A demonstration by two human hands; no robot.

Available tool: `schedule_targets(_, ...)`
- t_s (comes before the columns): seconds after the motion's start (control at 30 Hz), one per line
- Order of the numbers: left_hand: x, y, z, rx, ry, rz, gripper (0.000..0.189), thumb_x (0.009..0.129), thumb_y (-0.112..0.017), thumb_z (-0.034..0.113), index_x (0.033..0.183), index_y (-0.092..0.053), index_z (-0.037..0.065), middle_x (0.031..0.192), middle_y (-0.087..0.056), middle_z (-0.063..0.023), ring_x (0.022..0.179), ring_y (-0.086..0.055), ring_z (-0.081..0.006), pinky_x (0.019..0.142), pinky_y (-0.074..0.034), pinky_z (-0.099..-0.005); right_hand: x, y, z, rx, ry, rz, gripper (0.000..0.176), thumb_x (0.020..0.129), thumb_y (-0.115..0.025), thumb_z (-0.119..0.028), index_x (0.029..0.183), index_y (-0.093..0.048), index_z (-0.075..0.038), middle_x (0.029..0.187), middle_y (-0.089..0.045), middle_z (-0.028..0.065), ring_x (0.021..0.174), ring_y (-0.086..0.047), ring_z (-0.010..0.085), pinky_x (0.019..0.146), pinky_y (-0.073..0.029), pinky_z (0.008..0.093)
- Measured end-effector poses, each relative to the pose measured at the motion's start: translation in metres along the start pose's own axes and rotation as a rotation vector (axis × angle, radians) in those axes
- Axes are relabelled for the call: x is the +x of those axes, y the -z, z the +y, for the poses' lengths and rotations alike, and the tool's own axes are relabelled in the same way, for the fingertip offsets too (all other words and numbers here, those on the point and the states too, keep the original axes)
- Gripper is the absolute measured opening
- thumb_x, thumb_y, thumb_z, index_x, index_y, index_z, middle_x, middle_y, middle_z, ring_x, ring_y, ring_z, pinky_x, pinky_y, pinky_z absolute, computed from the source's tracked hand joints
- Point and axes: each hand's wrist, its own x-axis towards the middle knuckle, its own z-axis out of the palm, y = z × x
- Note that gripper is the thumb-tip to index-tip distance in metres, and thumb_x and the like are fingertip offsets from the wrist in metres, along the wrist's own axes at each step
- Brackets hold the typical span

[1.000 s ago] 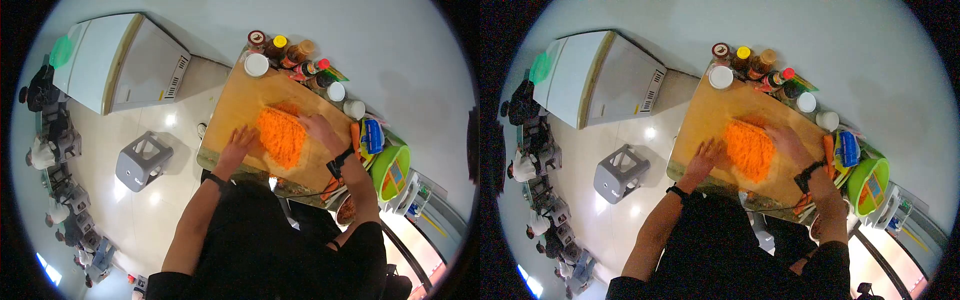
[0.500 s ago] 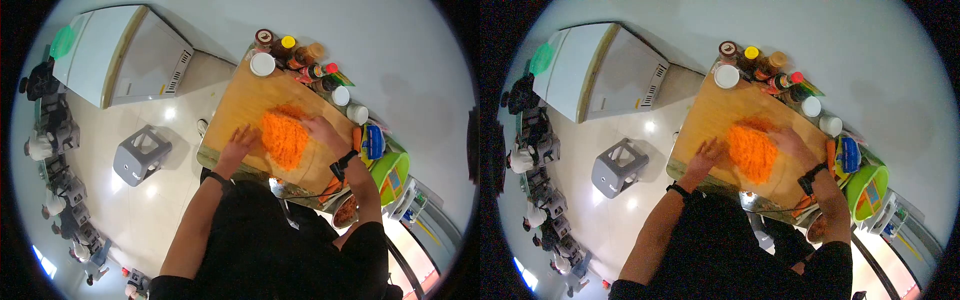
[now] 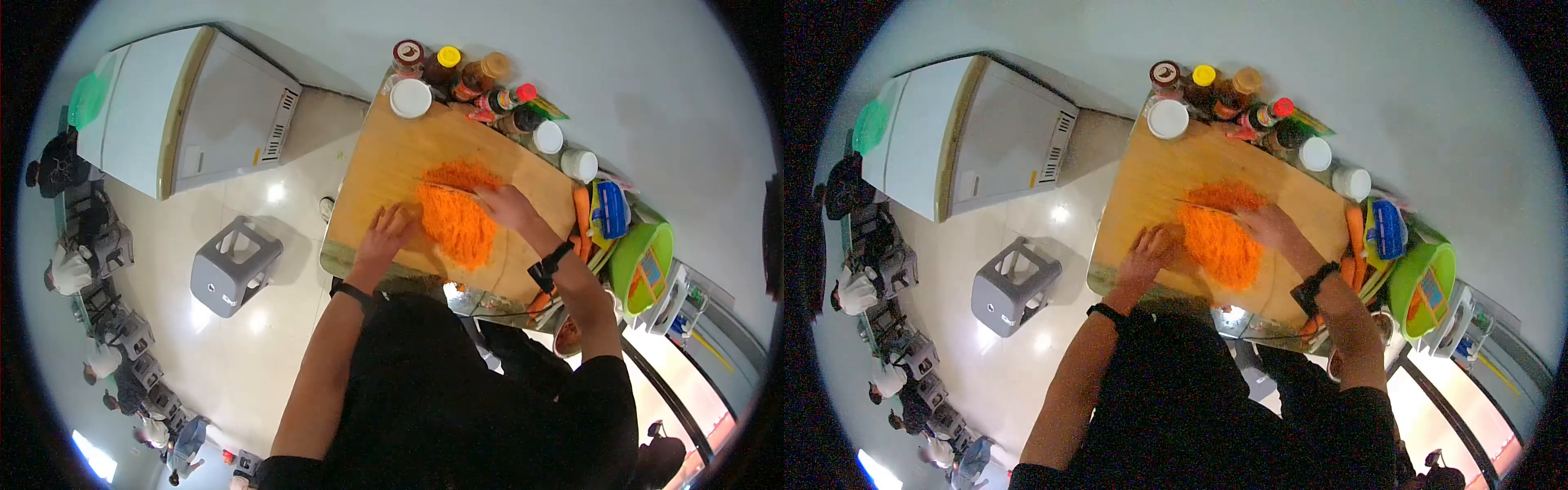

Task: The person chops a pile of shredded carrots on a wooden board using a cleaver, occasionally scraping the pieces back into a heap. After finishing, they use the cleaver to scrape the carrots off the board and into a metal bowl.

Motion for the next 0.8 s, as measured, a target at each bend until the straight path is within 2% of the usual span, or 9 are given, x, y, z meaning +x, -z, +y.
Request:
schedule_targets(0.1,0.002,-0.001,0.002,-0.003,-0.005,0.084,0.060,0.085,-0.058,0.017,0.144,-0.047,0.023,0.151,-0.038,-0.0077,0.138,-0.038,-0.0316,0.118,-0.028,-0.0495,0.001,0.010,-0.008,-0.077,0.055,-0.019,0.040,0.091,-0.058,-0.030,0.129,-0.057,-0.015,0.074,-0.063,0.0179,0.071,-0.064,0.0390,0.068,-0.054,0.0490)
schedule_targets(0.2,0.001,-0.001,0.004,-0.014,0.064,0.026,0.067,0.086,-0.057,0.012,0.149,-0.039,0.025,0.135,-0.049,-0.0049,0.123,-0.052,-0.0250,0.117,-0.031,-0.0503,0.006,0.023,-0.025,-0.127,0.009,-0.209,0.039,0.091,-0.058,-0.027,0.128,-0.057,-0.013,0.073,-0.063,0.0177,0.069,-0.065,0.0386,0.066,-0.054,0.0493)
schedule_targets(0.3,0.001,0.005,0.007,-0.006,0.038,-0.052,0.068,0.088,-0.055,0.011,0.151,-0.036,0.025,0.130,-0.054,-0.0035,0.105,-0.062,-0.0238,0.118,-0.028,-0.0510,-0.004,0.016,-0.024,-0.060,0.021,-0.123,0.042,0.089,-0.059,-0.024,0.129,-0.057,-0.013,0.073,-0.065,0.0177,0.068,-0.066,0.0370,0.063,-0.054,0.0491)
schedule_targets(0.37,0.007,0.015,0.005,-0.015,0.072,-0.269,0.070,0.088,-0.054,0.010,0.153,-0.033,0.024,0.118,-0.063,-0.0020,0.089,-0.068,-0.0216,0.119,-0.025,-0.0514,0.002,0.030,-0.029,-0.186,0.061,-0.191,0.044,0.088,-0.060,-0.023,0.131,-0.057,-0.013,0.073,-0.066,0.0178,0.066,-0.066,0.0358,0.063,-0.055,0.0484)
schedule_targets(0.4,0.005,0.013,0.004,-0.016,0.074,-0.272,0.070,0.088,-0.054,0.010,0.153,-0.033,0.024,0.118,-0.063,-0.0020,0.089,-0.068,-0.0216,0.119,-0.025,-0.0514,0.002,0.023,-0.029,-0.184,0.063,-0.192,0.044,0.088,-0.060,-0.023,0.131,-0.057,-0.013,0.073,-0.066,0.0178,0.066,-0.066,0.0358,0.063,-0.055,0.0484)
schedule_targets(0.47,0.000,0.008,0.005,0.034,0.052,-0.100,0.073,0.087,-0.055,0.009,0.154,-0.029,0.023,0.099,-0.069,-0.0033,0.081,-0.069,-0.0202,0.119,-0.024,-0.0523,-0.005,0.007,-0.024,-0.053,0.005,-0.080,0.044,0.089,-0.059,-0.024,0.131,-0.057,-0.013,0.074,-0.066,0.0173,0.066,-0.066,0.0356,0.064,-0.056,0.0480)
schedule_targets(0.57,0.003,0.009,0.000,0.010,0.009,-0.187,0.076,0.087,-0.055,0.008,0.155,-0.026,0.023,0.085,-0.069,-0.0048,0.077,-0.070,-0.0199,0.119,-0.026,-0.0529,-0.006,0.006,-0.012,-0.215,0.093,-0.012,0.044,0.089,-0.059,-0.024,0.131,-0.057,-0.014,0.071,-0.065,0.0164,0.063,-0.065,0.0352,0.061,-0.055,0.0471)
schedule_targets(0.67,0.003,0.012,0.002,0.026,0.020,-0.190,0.077,0.086,-0.056,0.008,0.154,-0.026,0.025,0.078,-0.068,-0.0044,0.075,-0.069,-0.0201,0.118,-0.027,-0.0524,-0.002,0.016,-0.021,-0.093,-0.047,-0.127,0.043,0.089,-0.058,-0.025,0.131,-0.057,-0.013,0.072,-0.065,0.0156,0.065,-0.066,0.0352,0.062,-0.055,0.0470)
schedule_targets(0.8,0.000,0.008,-0.002,-0.051,0.024,-0.066,0.077,0.085,-0.056,0.008,0.154,-0.028,0.026,0.074,-0.067,-0.0032,0.073,-0.069,-0.0199,0.119,-0.027,-0.0508,0.000,0.019,-0.018,-0.205,-0.003,-0.078,0.043,0.090,-0.057,-0.026,0.131,-0.057,-0.013,0.075,-0.066,0.0157,0.070,-0.066,0.0349,0.065,-0.055,0.0474)
